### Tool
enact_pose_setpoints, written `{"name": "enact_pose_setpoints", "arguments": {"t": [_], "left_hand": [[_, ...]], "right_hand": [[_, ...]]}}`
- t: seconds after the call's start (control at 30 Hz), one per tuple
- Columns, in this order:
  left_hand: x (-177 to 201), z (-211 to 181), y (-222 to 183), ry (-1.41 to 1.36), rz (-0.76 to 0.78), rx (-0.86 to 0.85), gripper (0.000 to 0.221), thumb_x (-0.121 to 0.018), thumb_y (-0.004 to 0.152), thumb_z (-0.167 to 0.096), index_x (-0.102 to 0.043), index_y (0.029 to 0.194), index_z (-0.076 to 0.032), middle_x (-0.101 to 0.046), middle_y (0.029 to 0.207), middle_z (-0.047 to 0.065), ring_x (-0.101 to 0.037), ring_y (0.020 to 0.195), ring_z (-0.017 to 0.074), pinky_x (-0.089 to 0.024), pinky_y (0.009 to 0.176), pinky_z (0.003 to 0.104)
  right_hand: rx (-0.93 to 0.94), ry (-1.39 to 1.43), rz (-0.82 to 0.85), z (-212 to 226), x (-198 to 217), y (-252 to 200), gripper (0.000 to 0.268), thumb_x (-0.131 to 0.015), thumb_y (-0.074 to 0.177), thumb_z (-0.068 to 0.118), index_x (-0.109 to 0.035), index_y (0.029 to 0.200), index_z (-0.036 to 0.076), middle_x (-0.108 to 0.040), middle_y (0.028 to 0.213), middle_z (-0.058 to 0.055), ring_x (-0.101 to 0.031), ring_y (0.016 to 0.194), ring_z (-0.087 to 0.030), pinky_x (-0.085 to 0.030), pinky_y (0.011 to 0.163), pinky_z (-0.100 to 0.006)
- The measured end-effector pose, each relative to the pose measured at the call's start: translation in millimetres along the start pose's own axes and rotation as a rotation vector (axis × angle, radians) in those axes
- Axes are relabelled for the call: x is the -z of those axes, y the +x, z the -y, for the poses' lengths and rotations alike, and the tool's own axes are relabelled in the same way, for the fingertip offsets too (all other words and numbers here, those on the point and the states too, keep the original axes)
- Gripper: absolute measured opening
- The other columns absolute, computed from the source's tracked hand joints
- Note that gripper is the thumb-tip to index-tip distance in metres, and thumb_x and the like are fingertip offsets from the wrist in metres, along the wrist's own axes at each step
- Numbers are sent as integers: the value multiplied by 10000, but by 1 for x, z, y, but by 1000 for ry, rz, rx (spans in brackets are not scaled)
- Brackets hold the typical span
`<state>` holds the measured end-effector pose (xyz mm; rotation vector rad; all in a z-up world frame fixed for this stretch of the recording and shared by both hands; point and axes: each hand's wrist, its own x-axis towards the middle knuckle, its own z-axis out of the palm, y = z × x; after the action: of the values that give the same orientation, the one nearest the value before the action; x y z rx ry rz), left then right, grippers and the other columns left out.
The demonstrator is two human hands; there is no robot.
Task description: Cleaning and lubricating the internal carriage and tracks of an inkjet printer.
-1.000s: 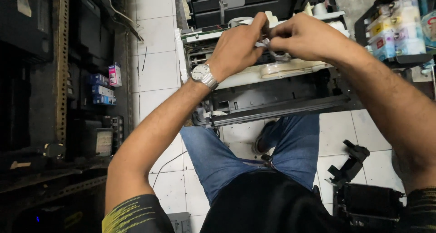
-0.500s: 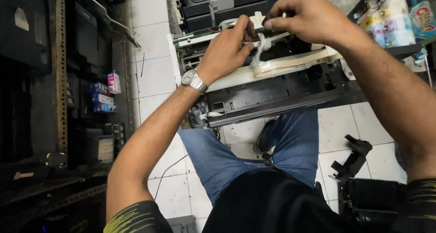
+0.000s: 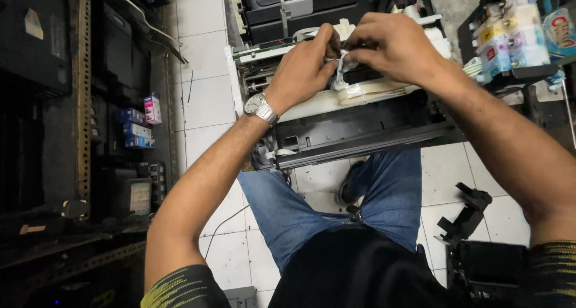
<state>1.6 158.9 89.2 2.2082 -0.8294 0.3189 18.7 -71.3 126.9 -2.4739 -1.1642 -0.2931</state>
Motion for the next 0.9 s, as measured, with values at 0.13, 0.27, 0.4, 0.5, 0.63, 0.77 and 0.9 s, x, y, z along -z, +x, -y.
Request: {"name": "enact_pose_setpoints", "arguments": {"t": [0.13,0.27,0.4,0.5,0.63,0.77,0.9], "left_hand": [[-2,4,-2,39,7,-13,333,-656,855,-21,-445,1106,-81,-716,808,22,-662,596,222,-447,507,397],[1,-3,-2,4,3,-2,324,-681,868,-43,-454,1094,-91,-724,812,12,-686,631,228,-468,541,397],[2,-6,-3,-23,-4,40,333,-679,863,-36,-454,1104,-83,-706,801,31,-686,660,245,-479,572,411],[1,-1,-3,-2,3,37,362,-689,876,-48,-435,1130,-86,-741,884,37,-693,655,243,-480,553,410],[3,-3,-1,-1,-16,8,362,-693,873,-27,-445,1131,-83,-731,895,40,-678,649,236,-469,562,410],[-1,-5,0,-19,-17,9,346,-690,868,-32,-452,1115,-79,-691,827,34,-666,650,238,-460,563,408],[-3,-5,3,10,-18,-11,359,-672,855,-17,-435,1115,-85,-714,817,36,-682,641,264,-468,561,430]], "right_hand": [[-83,153,-72,8,13,-2,179,-828,972,14,-762,1122,-59,-714,994,-148,-598,681,-216,-454,588,-322],[-90,-171,-24,2,-1,-2,203,-822,955,160,-768,1111,41,-711,975,-84,-623,696,-265,-493,619,-382],[-73,-137,-62,16,-5,1,213,-797,927,128,-692,1103,69,-655,997,-65,-634,760,-269,-492,635,-403],[-33,-120,11,1,-7,2,156,-778,959,135,-761,1106,84,-613,1002,-53,-581,679,-199,-468,584,-345],[-53,-54,135,4,4,5,296,-732,959,280,-777,1132,45,-639,1063,-83,-611,656,-234,-491,580,-376],[-56,-143,216,-7,1,8,302,-781,948,364,-754,1049,81,-617,963,-66,-616,720,-275,-491,636,-421],[-44,-148,286,-12,7,14,291,-780,939,343,-743,945,54,-634,885,-76,-622,697,-299,-483,649,-437]]}}
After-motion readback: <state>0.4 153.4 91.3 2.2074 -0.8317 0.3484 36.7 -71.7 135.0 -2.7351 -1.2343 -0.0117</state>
